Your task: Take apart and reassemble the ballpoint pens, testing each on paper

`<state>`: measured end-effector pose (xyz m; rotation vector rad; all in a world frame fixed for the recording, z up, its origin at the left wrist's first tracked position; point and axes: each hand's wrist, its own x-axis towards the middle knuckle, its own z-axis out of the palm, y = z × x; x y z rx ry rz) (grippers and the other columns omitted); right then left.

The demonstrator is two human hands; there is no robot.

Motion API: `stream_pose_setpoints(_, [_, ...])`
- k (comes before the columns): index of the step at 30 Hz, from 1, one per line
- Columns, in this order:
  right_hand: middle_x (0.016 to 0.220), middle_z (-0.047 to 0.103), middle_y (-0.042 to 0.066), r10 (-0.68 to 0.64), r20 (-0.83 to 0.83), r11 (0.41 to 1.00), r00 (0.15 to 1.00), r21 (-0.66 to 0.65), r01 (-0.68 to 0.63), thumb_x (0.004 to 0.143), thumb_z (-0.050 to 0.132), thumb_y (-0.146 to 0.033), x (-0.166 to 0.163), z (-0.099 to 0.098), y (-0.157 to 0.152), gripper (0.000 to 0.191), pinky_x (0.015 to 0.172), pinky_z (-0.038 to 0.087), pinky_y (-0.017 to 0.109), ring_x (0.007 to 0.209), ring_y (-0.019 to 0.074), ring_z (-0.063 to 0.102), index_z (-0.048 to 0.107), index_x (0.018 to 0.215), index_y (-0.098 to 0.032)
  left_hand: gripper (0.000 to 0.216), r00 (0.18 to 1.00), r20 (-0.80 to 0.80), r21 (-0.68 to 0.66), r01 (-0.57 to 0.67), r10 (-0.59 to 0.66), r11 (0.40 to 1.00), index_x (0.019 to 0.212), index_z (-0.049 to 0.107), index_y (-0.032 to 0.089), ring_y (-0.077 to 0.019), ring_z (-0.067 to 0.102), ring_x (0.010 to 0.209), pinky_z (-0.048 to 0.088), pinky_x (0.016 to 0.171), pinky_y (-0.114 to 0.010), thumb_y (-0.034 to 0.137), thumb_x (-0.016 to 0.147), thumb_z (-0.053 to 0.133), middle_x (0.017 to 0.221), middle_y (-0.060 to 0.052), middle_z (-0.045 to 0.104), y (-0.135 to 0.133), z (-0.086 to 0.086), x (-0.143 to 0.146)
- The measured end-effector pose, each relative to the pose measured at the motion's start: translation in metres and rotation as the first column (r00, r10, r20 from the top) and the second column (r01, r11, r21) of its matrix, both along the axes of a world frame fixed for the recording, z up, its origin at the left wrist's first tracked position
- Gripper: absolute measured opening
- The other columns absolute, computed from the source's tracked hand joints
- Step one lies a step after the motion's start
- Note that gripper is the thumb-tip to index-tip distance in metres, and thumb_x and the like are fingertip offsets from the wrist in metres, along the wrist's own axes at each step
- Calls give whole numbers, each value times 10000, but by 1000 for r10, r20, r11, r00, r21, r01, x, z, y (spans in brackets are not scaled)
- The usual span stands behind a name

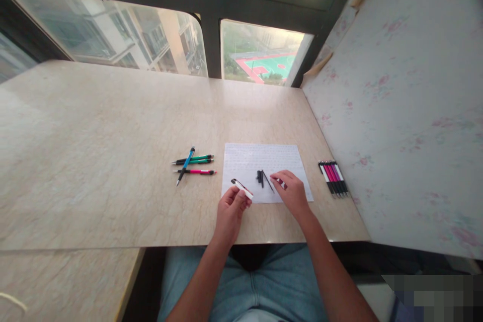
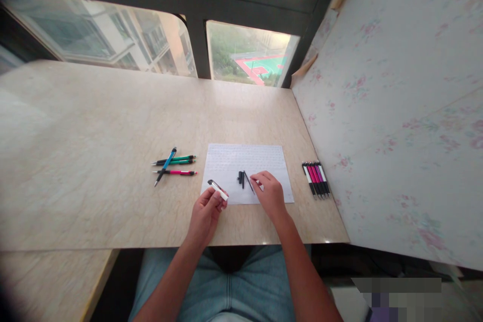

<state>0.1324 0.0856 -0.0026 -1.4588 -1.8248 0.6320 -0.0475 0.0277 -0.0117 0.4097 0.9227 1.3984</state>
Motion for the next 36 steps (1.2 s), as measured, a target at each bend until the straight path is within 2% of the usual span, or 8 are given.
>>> stream_pose_setpoints(2, [882,712,57,-25,-158,997,987,-76,13,907,613,-339,-8,4,-14,173,630,504,281,770,176,642,731,879,-216,206,999,35,-7,-3,3,1000,858,690,141,-91,576,674,444,646,-206,323,792,761,814,-38,675,1,-2,-1])
stream_pose_setpoints(5, [882,705,44,19,-374,978,927,-186,-95,881,644,-339,-24,8,-36,149,643,512,269,812,177,650,733,876,-220,222,998,68,-16,-8,9,1000,915,702,134,-80,577,666,439,640,-196,308,794,766,836,-49,690,1,-5,-2])
stream_pose_setpoints(7, [882,705,42,39,-448,966,893,-211,-148,875,652,-336,-33,9,-47,144,648,512,266,827,179,652,737,883,-221,236,997,82,-17,-13,15,1000,935,704,133,-76,576,658,433,630,-193,306,790,771,839,-53,694,1,-5,-3])
stream_pose_setpoints(10, [889,711,45,47,-464,968,885,-198,-156,867,658,-314,-41,10,-53,127,640,502,264,823,176,649,745,878,-222,246,995,96,-23,-23,25,999,926,703,135,-73,570,647,427,613,-190,313,776,784,833,-51,694,1,-2,-4])
stream_pose_setpoints(17, [859,713,42,52,-380,981,923,-153,-118,869,648,-281,-44,17,-50,118,582,482,249,757,160,640,746,853,-218,249,996,88,-9,2,-1,1000,893,703,125,-68,568,648,444,620,-177,319,766,792,798,-43,682,0,2,-4])
stream_pose_setpoints(27, [825,698,46,14,-161,1000,987,20,-11,913,592,-294,-46,32,-55,163,580,500,269,677,155,620,720,840,-223,220,942,335,-82,12,16,997,876,694,128,-54,593,678,514,681,-156,265,751,811,835,-24,670,-3,7,10])
stream_pose_setpoints(32, [847,685,53,-115,47,992,992,55,112,921,567,-267,-24,19,-50,157,627,479,288,657,155,596,699,869,-199,241,896,443,-116,17,37,993,876,692,117,-40,571,647,499,622,-130,245,725,829,825,-19,656,1,6,4])
stream_pose_setpoints(36, [939,691,74,-241,307,970,920,50,238,902,582,-288,-6,0,-46,158,677,460,324,710,189,603,696,957,-194,261,900,435,-103,36,13,994,883,690,114,-49,580,666,496,626,-140,247,715,838,836,-26,661,1,1,0])
